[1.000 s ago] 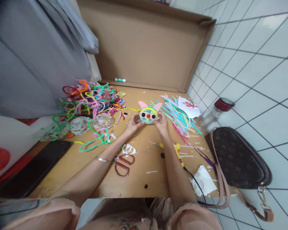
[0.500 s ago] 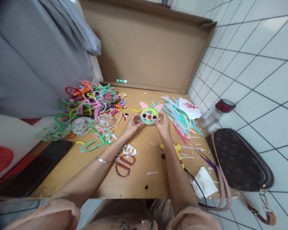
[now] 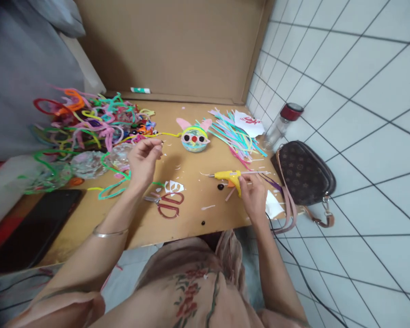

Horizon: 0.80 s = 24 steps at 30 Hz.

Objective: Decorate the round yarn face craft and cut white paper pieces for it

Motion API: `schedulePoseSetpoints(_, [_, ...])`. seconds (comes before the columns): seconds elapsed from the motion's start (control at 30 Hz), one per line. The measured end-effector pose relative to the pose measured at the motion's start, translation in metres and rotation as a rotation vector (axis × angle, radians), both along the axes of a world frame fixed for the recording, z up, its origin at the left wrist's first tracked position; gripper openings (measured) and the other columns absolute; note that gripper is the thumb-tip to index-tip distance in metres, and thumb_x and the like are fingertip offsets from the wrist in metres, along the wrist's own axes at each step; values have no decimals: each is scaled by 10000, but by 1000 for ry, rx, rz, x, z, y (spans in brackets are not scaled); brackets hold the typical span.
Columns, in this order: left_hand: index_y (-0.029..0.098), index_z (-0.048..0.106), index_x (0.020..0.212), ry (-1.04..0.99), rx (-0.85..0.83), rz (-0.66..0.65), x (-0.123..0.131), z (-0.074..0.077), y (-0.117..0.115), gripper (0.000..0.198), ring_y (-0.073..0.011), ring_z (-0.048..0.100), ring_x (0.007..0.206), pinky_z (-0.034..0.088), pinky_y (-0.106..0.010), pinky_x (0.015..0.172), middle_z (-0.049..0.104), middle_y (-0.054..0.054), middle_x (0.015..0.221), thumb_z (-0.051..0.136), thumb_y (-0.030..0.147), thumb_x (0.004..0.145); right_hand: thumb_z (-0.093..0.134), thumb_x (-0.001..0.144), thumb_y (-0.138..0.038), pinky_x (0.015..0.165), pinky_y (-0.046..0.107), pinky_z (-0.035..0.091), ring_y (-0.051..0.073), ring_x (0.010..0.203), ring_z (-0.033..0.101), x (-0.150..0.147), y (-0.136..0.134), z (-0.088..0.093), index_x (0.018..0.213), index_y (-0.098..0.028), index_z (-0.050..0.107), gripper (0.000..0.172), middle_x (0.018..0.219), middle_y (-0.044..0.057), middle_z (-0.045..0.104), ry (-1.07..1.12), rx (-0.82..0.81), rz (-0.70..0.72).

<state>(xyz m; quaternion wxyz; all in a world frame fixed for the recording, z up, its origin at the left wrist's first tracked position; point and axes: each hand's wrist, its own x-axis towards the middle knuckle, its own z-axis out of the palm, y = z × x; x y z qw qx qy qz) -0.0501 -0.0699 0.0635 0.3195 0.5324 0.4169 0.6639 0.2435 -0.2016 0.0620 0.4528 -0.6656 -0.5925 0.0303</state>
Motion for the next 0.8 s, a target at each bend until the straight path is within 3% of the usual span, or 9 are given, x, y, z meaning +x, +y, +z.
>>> schedulePoseSetpoints(0.2, [166,694,869,124,-58,9,-2,-30,-12,147,-90,434,554,360,-213,551,580,18,679,629,263,781,602,845,-339,879,450,463,339,1001,589,-3,3,-42,1184,-98,628,417,1078,207,673,-400,-301,-97])
schedulePoseSetpoints(0.33, [168,696,838,269,-43,-3,-3,-36,-11,119,-100,481,586,419,-233,613,631,-1,762,609,227,783,469,833,-123,932,442,449,325,1041,571,-13,13,-55,1231,-68,581,418,1088,215,658,-426,-286,-122])
schedulePoseSetpoints(0.53, [169,706,855,318,-44,-28,0,-35,-16,143,-103,486,578,428,-237,614,628,-4,769,598,243,798,412,836,-76,909,434,450,313,1006,561,-8,24,-60,1147,-80,597,362,1064,207,648,-371,-258,-248])
schedulePoseSetpoints(0.8, [178,706,829,353,-21,-77,3,-35,-19,124,-115,493,594,427,-246,628,626,-2,762,598,228,796,414,816,-77,888,442,431,308,990,529,-1,54,-53,1106,-103,601,346,1064,207,631,-328,-237,-336])
